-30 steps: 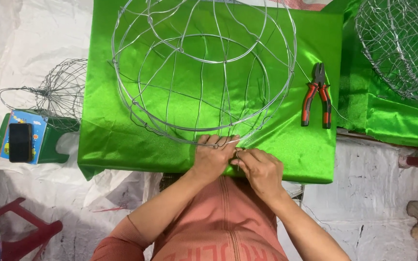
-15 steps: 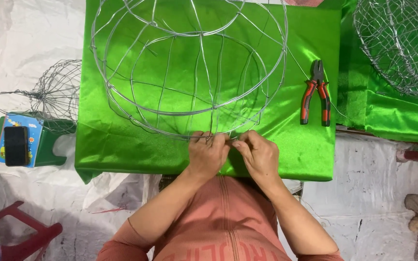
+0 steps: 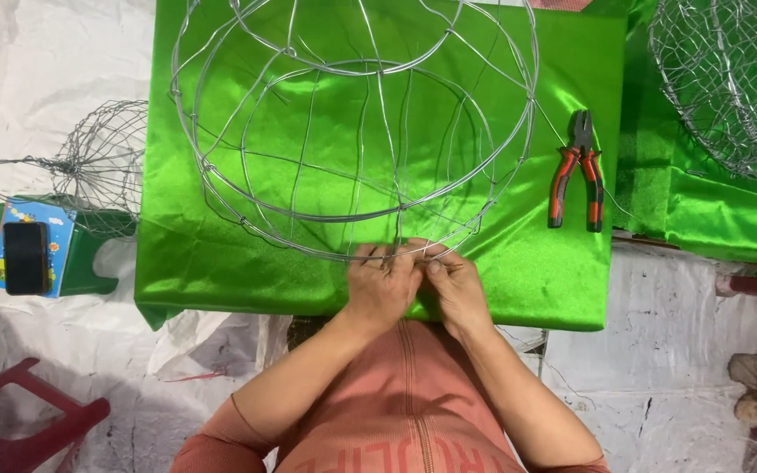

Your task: Assembling a spherical metal wire frame by connecting wire segments using pliers and manual twisting on a green workspace.

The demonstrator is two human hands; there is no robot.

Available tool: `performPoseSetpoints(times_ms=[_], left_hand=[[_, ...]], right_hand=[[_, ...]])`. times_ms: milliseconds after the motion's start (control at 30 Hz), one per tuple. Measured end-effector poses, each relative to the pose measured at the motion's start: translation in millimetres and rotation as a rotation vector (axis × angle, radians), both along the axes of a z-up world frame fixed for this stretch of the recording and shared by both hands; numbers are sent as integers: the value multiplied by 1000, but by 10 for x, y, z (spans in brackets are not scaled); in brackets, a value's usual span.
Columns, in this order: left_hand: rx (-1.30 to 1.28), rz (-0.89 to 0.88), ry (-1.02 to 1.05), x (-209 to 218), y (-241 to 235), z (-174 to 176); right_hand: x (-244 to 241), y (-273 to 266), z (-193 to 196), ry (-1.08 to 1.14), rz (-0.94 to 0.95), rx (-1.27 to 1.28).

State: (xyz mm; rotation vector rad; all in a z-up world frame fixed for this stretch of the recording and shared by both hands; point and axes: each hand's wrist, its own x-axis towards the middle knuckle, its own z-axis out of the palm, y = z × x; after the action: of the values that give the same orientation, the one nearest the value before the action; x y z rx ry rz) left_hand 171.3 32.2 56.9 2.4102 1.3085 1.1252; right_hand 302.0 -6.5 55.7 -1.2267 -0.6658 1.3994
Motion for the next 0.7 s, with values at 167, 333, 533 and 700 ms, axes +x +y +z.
performPoseSetpoints(times_ms=[167, 333, 533, 700], left_hand=[[31, 30, 22, -26, -15, -33], [49, 43, -2, -26, -4, -41], [140, 58, 54, -73, -13, -83], [144, 65, 67, -14, 13, 55]], right_hand=[[201, -125, -33, 0, -28, -21], [262, -250, -527, 248, 1, -78], [339, -240, -743, 456, 82, -93], [378, -178, -912, 385, 68, -57]])
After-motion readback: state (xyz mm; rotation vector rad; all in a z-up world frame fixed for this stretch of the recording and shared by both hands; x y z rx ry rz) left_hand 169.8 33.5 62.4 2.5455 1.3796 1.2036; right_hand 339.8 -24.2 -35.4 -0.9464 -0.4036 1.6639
